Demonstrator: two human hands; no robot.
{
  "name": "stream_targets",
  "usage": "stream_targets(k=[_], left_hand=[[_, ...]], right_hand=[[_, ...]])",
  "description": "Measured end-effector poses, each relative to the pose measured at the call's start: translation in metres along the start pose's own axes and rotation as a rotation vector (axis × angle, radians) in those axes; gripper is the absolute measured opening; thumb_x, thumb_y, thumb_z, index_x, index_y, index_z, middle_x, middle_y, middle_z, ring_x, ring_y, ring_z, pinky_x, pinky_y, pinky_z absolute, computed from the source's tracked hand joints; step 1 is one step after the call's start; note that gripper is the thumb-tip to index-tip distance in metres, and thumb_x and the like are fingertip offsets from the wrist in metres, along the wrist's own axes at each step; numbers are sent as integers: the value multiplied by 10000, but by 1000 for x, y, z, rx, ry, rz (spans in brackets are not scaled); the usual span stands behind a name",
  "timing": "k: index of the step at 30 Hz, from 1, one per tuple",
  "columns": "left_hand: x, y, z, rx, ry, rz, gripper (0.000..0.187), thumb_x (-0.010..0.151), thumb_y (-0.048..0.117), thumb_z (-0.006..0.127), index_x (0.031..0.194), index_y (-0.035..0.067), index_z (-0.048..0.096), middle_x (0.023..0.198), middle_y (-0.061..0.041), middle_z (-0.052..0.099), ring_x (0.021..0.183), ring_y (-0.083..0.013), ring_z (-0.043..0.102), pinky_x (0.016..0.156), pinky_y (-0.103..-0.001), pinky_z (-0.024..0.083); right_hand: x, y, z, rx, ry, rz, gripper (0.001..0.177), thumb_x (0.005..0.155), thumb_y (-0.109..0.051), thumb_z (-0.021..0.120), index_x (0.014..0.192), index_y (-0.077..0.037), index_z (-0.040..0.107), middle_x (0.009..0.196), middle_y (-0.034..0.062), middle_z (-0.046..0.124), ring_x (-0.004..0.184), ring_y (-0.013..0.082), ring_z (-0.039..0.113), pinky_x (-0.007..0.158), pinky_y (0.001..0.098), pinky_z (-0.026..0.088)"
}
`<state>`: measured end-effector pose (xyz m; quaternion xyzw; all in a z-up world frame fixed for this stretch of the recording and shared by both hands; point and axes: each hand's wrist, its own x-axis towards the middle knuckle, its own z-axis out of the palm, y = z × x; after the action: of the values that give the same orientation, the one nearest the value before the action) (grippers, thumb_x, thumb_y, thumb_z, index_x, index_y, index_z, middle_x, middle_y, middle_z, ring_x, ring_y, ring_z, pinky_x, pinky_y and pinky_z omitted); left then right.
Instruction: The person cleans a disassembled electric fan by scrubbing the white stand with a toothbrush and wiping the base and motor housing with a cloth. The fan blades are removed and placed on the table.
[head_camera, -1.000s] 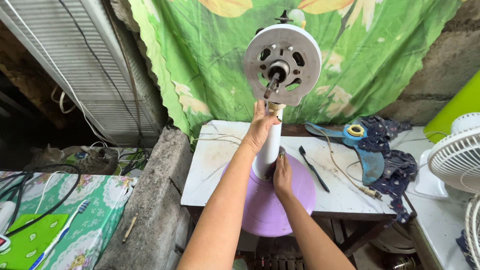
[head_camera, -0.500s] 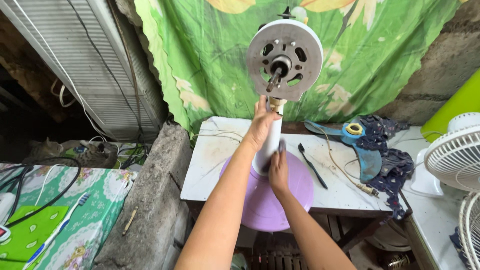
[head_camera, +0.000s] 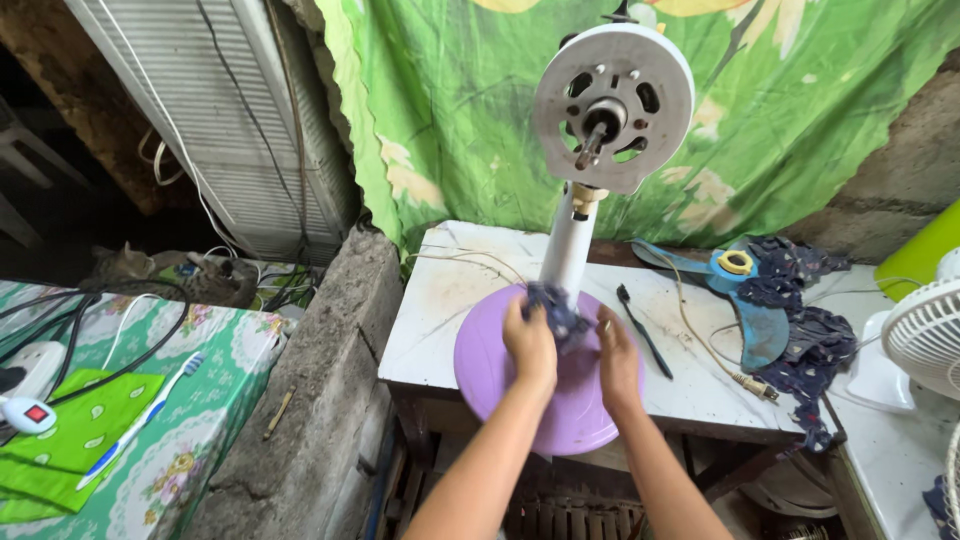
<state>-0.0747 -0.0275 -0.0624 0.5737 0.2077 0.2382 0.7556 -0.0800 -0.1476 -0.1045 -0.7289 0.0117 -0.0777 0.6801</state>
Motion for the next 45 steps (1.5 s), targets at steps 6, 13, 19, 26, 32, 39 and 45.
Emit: stream_targets(k=[6, 13, 19, 26, 32, 39, 45], left_hand=[[54, 89, 75, -295, -380, 475, 480, 1030, 180, 446, 1483, 24, 463, 1481, -153, 512, 1318, -307, 520, 1148, -381, 398], [19, 10, 18, 272, -298, 112, 675, 984, 471, 377, 1519, 60, 367, 1495, -174, 515, 1373, -337, 532, 1107, -437, 427], [78, -40, -29, 694, -480, 304, 524, 1052, 346, 310, 1506, 161, 496, 1540, -94, 522, 1398, -310, 503, 1171, -433, 392], [110, -30, -25, 1069, -556, 411, 444, 972, 177, 432, 1387, 202, 587, 1422, -53, 616, 1333, -272, 560, 1124, -581, 334], [60, -33, -103, 1019, -409, 640, 428, 924, 81, 494, 1343, 40, 571, 1417, -161, 592, 1324, -332, 548, 1100, -597, 351], [75, -41, -124, 1008, -350, 646, 360, 901, 39, 537, 1241, 13, 652, 1297, -197, 658, 1170, -396, 624, 998, -468, 493], [160, -52, -38, 1080, -607, 431, 464, 813, 14, 542, 1223, 136, 719, 1126, -221, 702, 1059, -406, 670, 939, -471, 515]], right_hand=[[-6, 28, 12, -700, 62, -502, 325, 981, -235, 557, 1202, -92, 748, 1356, 93, 686, 1306, 268, 586, 1052, 407, 426], [-12, 31, 17, -771, 100, -534, 286, 990, -230, 581, 1168, -97, 760, 1318, 50, 698, 1318, 257, 570, 1046, 416, 412], [-20, 25, 13, -767, 97, -534, 291, 940, -190, 607, 1167, -92, 760, 1332, 41, 699, 1325, 242, 578, 1051, 404, 420], [-20, 21, 13, -788, 77, -547, 320, 920, -144, 611, 1202, -84, 750, 1356, 48, 684, 1345, 257, 557, 1080, 420, 410], [-21, 21, 13, -803, 55, -508, 322, 926, -134, 608, 1218, -98, 742, 1369, 42, 678, 1370, 248, 539, 1105, 420, 397], [-15, 31, 14, -806, 54, -498, 341, 928, -118, 601, 1242, -93, 732, 1386, 46, 666, 1375, 247, 534, 1121, 425, 389], [-20, 21, 15, -839, 89, -556, 301, 964, -120, 601, 1233, -105, 737, 1384, 48, 663, 1377, 250, 539, 1142, 437, 382]])
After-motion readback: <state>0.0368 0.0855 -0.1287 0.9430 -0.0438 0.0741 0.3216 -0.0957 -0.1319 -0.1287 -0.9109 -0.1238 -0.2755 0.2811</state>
